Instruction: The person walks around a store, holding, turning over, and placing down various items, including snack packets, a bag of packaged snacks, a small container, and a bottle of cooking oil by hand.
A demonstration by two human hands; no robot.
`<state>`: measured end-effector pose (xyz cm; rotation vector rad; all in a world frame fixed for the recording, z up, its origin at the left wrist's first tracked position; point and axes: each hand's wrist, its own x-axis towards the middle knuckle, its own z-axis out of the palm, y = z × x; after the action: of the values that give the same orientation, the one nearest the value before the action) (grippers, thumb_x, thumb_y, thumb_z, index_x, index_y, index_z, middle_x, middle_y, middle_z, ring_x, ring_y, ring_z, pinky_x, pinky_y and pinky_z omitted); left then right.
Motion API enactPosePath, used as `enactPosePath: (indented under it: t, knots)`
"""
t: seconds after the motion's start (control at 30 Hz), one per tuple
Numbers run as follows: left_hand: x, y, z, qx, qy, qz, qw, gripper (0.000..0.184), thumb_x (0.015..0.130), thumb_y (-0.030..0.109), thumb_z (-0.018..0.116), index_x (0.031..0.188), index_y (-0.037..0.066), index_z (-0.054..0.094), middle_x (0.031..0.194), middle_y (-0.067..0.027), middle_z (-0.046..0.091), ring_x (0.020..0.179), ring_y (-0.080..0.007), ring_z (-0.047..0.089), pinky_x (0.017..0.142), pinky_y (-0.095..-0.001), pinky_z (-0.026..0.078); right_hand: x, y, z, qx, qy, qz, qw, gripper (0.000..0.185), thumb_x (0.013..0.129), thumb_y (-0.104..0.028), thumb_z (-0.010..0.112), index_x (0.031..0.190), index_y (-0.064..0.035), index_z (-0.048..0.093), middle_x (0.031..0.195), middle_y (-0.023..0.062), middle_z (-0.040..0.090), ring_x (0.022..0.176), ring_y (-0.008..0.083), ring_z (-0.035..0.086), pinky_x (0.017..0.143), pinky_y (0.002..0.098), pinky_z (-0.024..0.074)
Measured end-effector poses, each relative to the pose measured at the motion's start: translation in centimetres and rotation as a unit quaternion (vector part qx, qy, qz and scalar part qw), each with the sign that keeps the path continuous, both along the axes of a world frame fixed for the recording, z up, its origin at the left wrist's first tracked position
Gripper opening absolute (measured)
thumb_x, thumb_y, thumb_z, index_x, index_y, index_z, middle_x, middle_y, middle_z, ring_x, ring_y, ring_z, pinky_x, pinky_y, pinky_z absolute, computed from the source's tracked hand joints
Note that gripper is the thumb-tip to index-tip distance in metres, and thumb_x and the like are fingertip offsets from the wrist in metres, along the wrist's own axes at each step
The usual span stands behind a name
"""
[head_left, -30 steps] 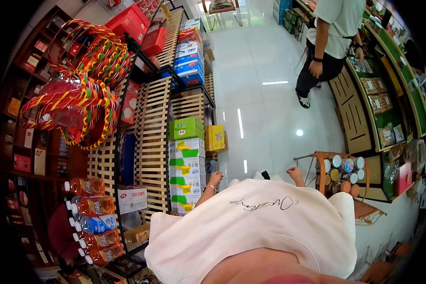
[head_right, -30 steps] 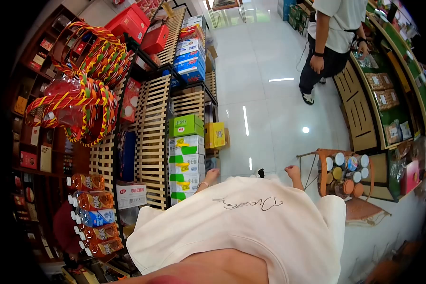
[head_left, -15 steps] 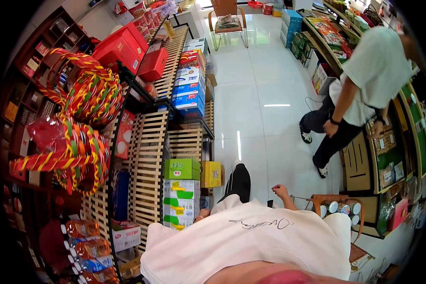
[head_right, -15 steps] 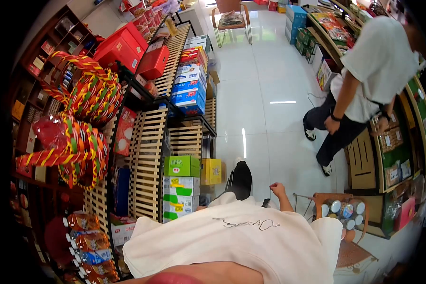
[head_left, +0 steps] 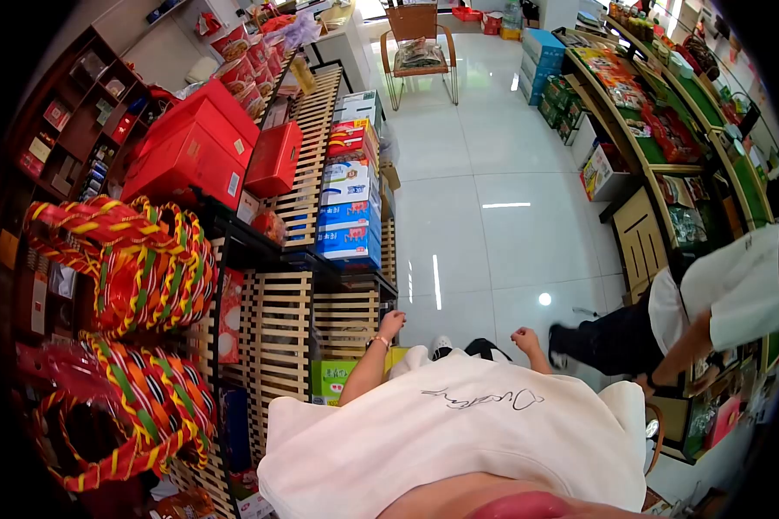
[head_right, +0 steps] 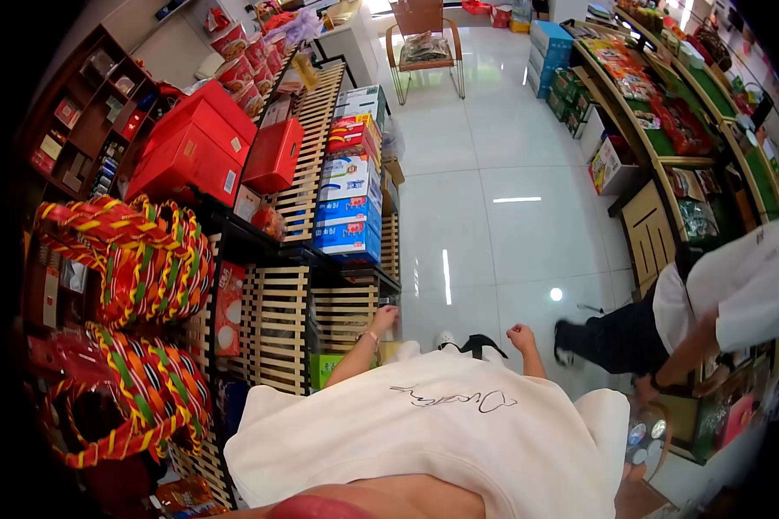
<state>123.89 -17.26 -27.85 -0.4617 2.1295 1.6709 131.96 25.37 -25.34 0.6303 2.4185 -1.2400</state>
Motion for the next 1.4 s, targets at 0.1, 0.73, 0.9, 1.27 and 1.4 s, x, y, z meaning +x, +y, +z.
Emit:
enactPosePath:
  t: [0.1, 0.73, 0.9, 1.27, 1.4]
  knots:
    - [-3.7, 0.1, -0.6, -0.004, -0.015, -0.023, 1.000, 0.028, 0.078, 0.021, 0.050, 0.094, -0.001, 0.058, 0.077, -0.0066, 0.060, 0.064, -0.0149, 0.056, 0.056, -0.0253, 0.045, -4.1, -1.8, -0.5, -0.013, 0.008, -0.017, 1.000, 0.018, 0.062, -0.020, 0.060, 0.068, -0.0029, 0.060, 0.058, 0.0080, 0.058, 0.053, 0.0167, 0.053, 0.051, 0.0290, 0.0425]
    - [-19.7, -4.3, -5.3, -0.258, 0.144, -0.287, 0.911, 0.019, 0.075, 0.016, 0.048, 0.075, 0.002, 0.059, 0.076, -0.0178, 0.058, 0.072, -0.0309, 0.057, 0.062, -0.0378, 0.045, -40.9, 4.0, -3.1, -0.010, -0.094, -0.020, 0.995, 0.024, 0.067, -0.023, 0.057, 0.077, -0.0013, 0.062, 0.072, 0.0129, 0.063, 0.064, 0.0212, 0.059, 0.057, 0.0333, 0.0477]
    - [-33.1, 1.7, -1.6, -0.165, -0.015, 0.029, 0.986, 0.028, 0.075, 0.024, 0.048, 0.085, 0.002, 0.061, 0.088, -0.0199, 0.059, 0.084, -0.0350, 0.056, 0.073, -0.0386, 0.043, -55.4, 2.1, -1.5, -0.071, -0.102, 0.077, 0.989, 0.024, 0.072, -0.025, 0.055, 0.083, -0.0042, 0.059, 0.070, 0.0072, 0.061, 0.056, 0.0152, 0.054, 0.048, 0.0296, 0.0443]
    - [-50.1, 2.4, 1.6, -0.111, -0.023, 0.089, 0.990, 0.028, 0.072, 0.024, 0.053, 0.081, -0.001, 0.062, 0.078, -0.0175, 0.061, 0.075, -0.0262, 0.060, 0.068, -0.0334, 0.044, -67.5, -2.2, -5.4, -0.079, -0.242, 0.179, 0.950, 0.027, 0.074, -0.030, 0.057, 0.090, -0.0079, 0.058, 0.078, 0.0061, 0.060, 0.064, 0.0167, 0.054, 0.053, 0.0313, 0.0437]
    - [-60.0, -1.1, -1.1, -0.130, -0.080, 0.077, 0.985, 0.028, 0.066, 0.024, 0.052, 0.068, -0.004, 0.061, 0.065, -0.0177, 0.060, 0.060, -0.0265, 0.058, 0.060, -0.0357, 0.044, -74.0, 1.7, -9.1, -0.015, -0.251, 0.275, 0.928, 0.036, 0.071, -0.026, 0.060, 0.101, -0.0058, 0.058, 0.085, 0.0083, 0.062, 0.078, 0.0171, 0.058, 0.061, 0.0351, 0.0480]
